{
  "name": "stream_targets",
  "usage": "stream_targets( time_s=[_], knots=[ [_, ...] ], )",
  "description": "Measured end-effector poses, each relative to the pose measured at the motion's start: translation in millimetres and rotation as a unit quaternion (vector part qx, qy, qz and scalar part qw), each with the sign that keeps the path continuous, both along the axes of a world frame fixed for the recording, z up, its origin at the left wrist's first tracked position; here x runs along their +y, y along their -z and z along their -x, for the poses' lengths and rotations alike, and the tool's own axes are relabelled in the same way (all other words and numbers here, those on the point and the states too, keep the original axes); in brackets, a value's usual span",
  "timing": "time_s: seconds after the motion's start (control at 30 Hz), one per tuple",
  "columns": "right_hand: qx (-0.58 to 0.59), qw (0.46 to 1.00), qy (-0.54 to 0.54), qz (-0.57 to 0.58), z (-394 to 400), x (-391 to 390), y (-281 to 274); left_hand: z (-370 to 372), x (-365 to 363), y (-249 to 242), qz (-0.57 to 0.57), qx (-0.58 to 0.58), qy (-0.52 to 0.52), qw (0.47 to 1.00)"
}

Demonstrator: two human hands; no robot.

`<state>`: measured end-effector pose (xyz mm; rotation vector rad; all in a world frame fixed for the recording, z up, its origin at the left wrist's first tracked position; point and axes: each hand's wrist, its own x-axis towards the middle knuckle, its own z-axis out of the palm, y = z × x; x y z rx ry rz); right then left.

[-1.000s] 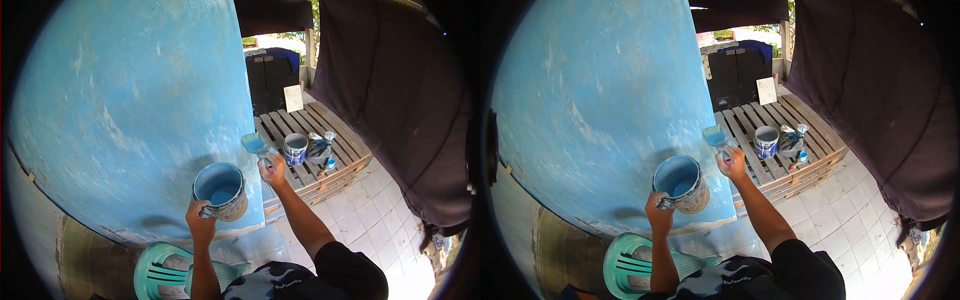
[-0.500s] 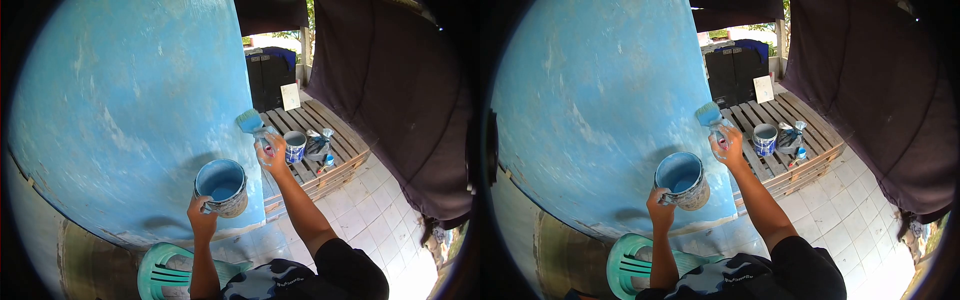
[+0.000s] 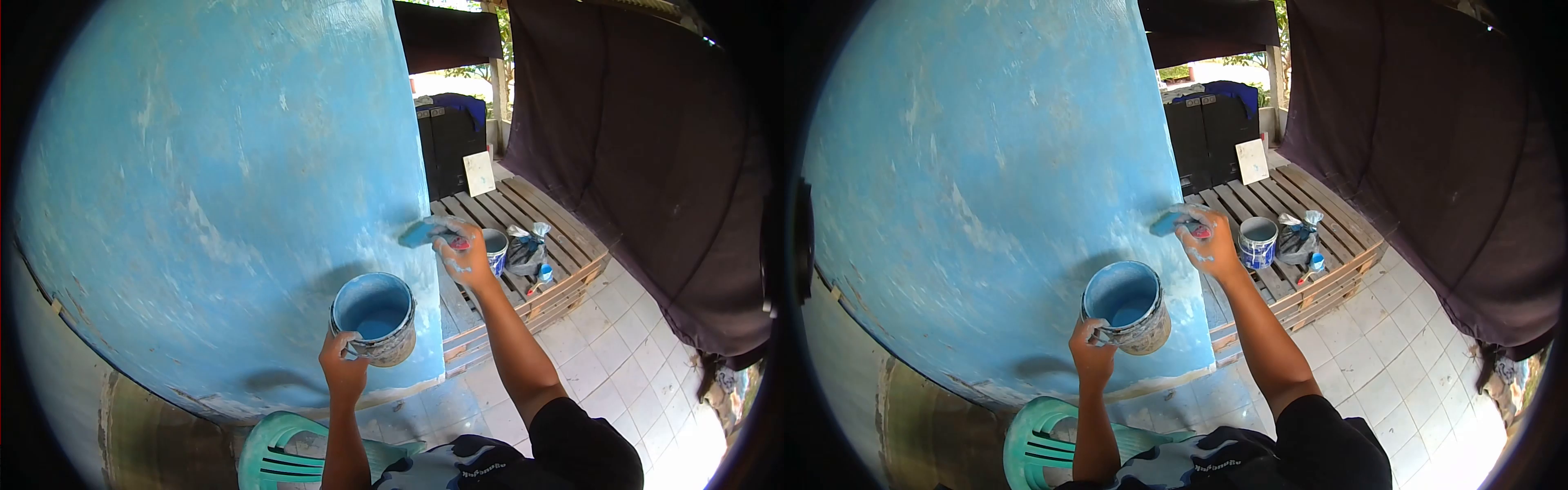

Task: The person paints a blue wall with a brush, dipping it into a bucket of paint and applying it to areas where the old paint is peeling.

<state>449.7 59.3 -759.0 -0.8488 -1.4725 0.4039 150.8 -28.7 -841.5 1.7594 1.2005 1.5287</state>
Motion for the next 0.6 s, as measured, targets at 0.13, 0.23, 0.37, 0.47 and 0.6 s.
stream_targets(
  time_s=[0.13, 0.23, 0.37, 0.47, 0.6],
  knots=[
    [-0.069, 0.975, 0.1, -0.188, 5.4, 2.6, -24.6, -8.5, 6.0, -4.6, -0.035, -0.024, 0.011, 0.999],
    [-0.025, 0.966, 0.146, -0.211, 4.6, 24.7, 43.8, -7.3, 3.9, -3.2, -0.009, -0.022, -0.007, 1.0],
    [0.005, 0.976, 0.163, -0.142, 5.2, 20.3, 142.2, 2.1, -2.2, 2.3, -0.005, -0.015, -0.005, 1.0],
    [-0.108, 0.967, 0.211, 0.088, 11.1, 22.0, 165.6, 6.3, -4.7, 7.2, -0.011, -0.025, -0.015, 1.0],
    [0.002, 0.99, 0.138, -0.017, 26.1, 9.9, 70.5, 9.9, -9.9, 3.1, 0.01, -0.015, -0.037, 0.999]
  ],
)
